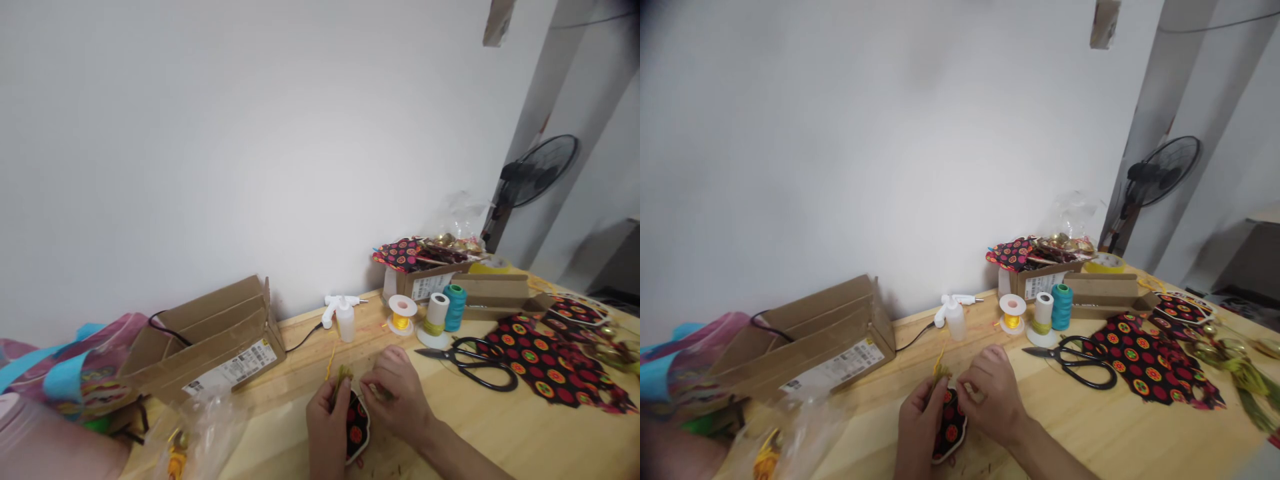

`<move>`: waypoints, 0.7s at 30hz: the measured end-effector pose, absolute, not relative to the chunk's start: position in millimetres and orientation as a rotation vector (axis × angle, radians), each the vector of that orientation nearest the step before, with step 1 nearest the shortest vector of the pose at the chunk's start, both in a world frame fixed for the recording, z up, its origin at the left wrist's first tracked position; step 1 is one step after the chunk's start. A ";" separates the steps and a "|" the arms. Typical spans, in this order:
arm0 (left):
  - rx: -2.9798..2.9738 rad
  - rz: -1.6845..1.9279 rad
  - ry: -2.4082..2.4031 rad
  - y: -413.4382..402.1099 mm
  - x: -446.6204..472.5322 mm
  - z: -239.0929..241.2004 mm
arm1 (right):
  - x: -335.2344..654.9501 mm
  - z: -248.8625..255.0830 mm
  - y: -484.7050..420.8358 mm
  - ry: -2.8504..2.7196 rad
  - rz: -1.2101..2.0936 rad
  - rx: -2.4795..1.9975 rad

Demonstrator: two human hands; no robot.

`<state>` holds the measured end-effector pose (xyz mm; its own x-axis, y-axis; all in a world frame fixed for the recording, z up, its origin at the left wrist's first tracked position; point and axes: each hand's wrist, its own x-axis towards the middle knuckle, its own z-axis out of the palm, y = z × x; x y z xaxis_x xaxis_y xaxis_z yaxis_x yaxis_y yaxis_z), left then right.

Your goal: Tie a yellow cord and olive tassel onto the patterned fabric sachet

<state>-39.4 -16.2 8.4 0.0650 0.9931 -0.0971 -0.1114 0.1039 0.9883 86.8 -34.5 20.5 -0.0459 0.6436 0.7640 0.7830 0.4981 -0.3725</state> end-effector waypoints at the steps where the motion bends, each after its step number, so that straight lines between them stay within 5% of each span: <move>1: 1.078 1.144 1.126 -16.2 -39.3 8.4 | 86.2 20.4 -34.6 -1.759 -0.176 -1.206; 21: 1.045 1.127 1.160 -19.2 -38.8 12.0 | 88.3 18.6 -31.6 -1.704 -0.183 -1.262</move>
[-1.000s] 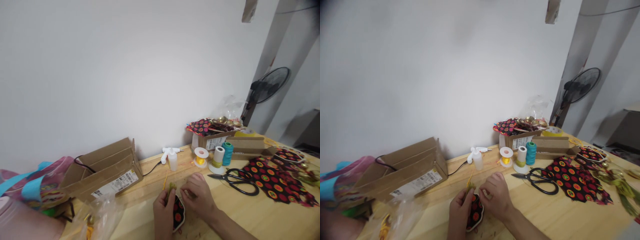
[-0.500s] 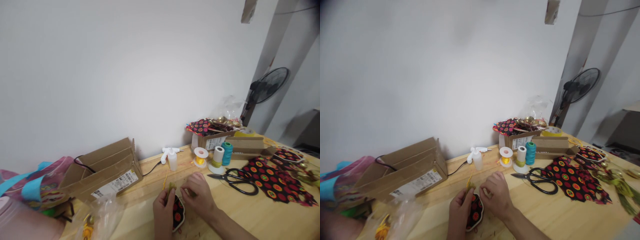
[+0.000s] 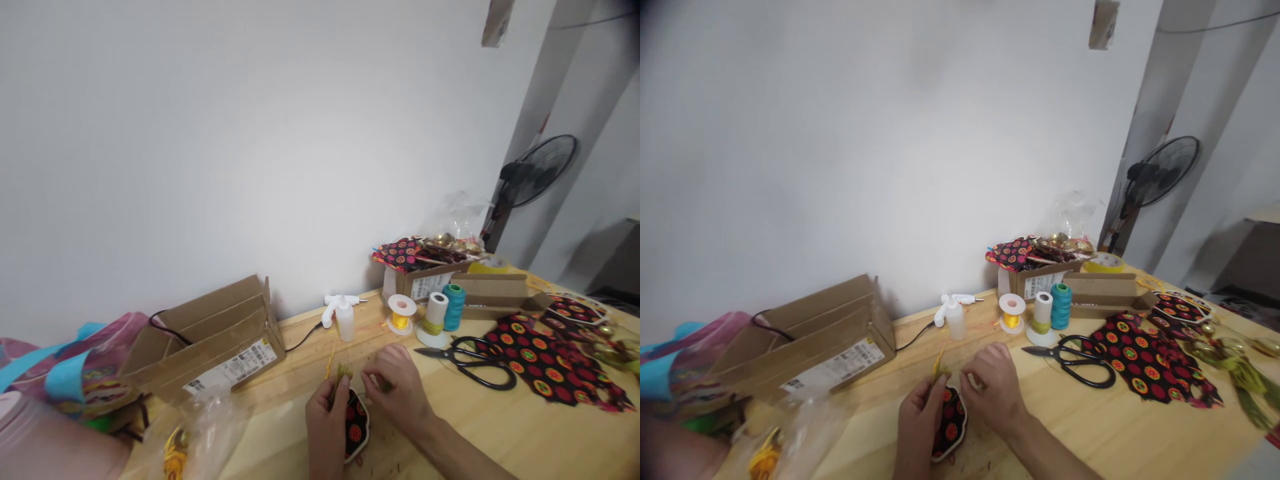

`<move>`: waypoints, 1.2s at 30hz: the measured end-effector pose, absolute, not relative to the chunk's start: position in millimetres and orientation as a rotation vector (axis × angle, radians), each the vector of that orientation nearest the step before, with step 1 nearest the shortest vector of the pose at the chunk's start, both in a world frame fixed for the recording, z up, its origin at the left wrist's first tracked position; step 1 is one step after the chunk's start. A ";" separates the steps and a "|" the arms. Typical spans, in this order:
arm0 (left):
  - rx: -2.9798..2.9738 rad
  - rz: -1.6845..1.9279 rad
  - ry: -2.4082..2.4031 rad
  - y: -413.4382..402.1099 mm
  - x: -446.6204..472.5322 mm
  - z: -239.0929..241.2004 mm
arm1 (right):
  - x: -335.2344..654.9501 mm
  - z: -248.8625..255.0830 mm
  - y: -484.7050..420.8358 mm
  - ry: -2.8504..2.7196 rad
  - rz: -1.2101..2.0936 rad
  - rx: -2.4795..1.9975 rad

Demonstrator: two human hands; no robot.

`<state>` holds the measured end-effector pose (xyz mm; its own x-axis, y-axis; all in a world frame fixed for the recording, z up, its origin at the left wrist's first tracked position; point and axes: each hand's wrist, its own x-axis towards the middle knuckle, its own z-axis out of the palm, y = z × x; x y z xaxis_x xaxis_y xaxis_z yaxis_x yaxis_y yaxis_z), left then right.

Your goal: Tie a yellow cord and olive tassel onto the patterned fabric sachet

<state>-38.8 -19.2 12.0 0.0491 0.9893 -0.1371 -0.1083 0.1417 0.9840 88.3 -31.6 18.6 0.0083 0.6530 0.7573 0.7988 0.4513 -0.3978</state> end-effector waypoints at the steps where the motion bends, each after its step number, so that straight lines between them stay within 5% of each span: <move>1: 1.037 1.123 1.163 -19.4 -38.5 12.0 | 89.2 19.0 -31.7 -1.698 -0.184 -1.264; 36: 0.870 1.035 1.073 -17.3 -36.9 10.9 | 87.2 17.0 -32.4 -1.741 -0.152 -1.266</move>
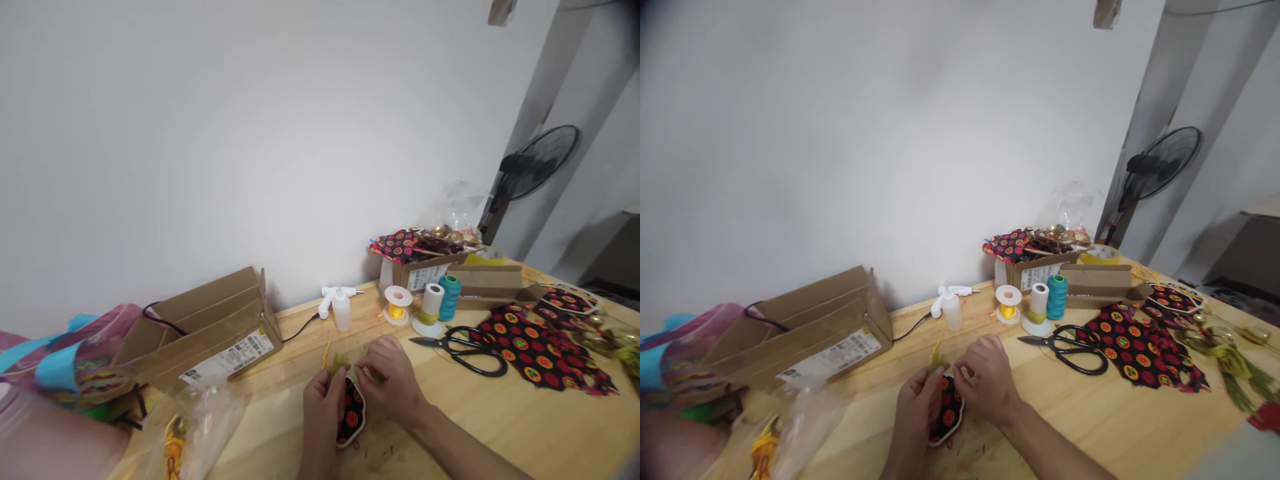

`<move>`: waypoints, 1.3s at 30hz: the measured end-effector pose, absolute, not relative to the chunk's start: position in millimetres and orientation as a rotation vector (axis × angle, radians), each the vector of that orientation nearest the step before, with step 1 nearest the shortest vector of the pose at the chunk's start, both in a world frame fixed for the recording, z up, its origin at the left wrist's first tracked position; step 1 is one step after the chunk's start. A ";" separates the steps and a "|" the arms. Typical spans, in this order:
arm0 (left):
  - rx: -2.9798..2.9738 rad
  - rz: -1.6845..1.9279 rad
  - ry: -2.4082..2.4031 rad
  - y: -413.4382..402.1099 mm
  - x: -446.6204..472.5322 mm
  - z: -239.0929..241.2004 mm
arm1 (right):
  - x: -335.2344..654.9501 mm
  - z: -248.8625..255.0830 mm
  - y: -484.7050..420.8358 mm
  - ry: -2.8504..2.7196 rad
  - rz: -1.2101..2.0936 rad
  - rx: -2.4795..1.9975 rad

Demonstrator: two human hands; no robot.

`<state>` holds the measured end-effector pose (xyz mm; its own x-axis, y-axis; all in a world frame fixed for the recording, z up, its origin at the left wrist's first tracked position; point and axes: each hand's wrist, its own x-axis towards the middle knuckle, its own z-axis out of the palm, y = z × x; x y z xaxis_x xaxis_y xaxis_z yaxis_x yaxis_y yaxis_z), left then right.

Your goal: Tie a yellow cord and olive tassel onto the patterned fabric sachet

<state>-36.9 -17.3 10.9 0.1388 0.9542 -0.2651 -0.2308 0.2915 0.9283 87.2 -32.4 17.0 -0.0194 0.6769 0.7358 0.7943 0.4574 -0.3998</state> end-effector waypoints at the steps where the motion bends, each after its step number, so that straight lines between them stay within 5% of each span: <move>1: 0.871 1.035 1.080 -18.0 -36.9 11.8 | 87.7 16.8 -31.9 -1.734 -0.154 -1.274; 39: 0.910 1.064 1.092 -17.2 -37.0 13.5 | 87.6 14.4 -32.1 -1.727 -0.161 -1.269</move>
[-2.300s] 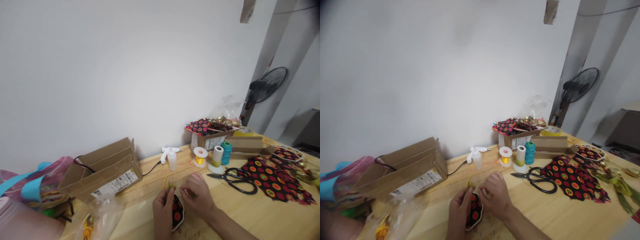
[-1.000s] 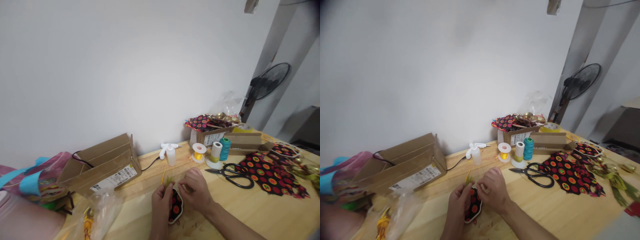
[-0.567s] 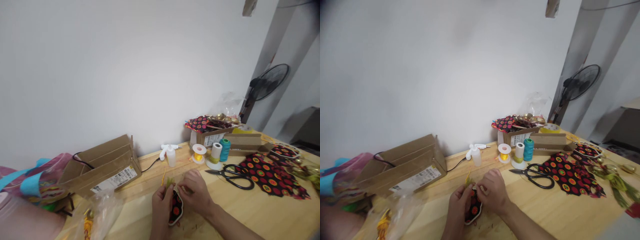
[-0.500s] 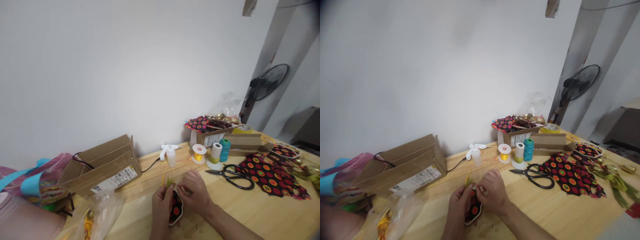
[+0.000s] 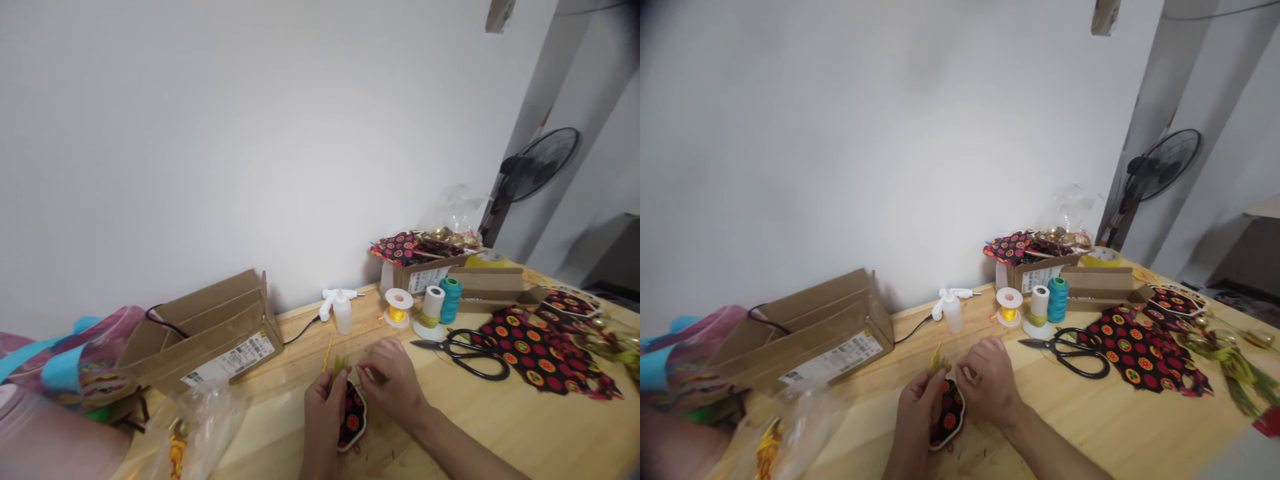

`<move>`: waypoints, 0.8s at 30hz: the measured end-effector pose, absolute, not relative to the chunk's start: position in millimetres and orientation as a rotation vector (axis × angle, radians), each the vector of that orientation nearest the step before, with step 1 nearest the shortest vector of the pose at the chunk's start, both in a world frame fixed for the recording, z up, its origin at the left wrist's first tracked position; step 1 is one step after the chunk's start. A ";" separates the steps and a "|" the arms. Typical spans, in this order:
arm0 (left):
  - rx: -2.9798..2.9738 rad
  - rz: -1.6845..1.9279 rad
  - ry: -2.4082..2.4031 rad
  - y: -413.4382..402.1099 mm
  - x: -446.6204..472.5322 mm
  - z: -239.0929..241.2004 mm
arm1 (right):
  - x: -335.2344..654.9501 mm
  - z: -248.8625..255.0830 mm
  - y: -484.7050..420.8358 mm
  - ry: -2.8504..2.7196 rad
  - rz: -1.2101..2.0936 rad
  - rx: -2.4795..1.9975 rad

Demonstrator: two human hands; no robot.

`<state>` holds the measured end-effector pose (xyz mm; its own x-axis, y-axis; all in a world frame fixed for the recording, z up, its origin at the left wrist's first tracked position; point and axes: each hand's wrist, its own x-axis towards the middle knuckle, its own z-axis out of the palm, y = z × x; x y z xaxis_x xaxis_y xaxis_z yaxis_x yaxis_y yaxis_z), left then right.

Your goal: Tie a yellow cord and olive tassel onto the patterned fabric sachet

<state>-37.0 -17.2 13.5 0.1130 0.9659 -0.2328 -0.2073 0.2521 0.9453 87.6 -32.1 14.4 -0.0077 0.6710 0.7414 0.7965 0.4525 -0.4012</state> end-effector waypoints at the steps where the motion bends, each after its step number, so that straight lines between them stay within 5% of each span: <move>1: 0.909 1.064 1.093 -17.5 -37.1 13.6 | 88.0 14.3 -32.3 -1.725 -0.161 -1.270; 24: 0.938 1.041 1.107 -18.0 -37.1 13.3 | 89.6 17.1 -31.9 -1.738 -0.166 -1.264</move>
<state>-37.1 -18.0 13.3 0.1213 0.9646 -0.2343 -0.1741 0.2531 0.9517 89.6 -31.9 17.1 -0.0181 0.6696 0.7425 0.7982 0.4569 -0.3925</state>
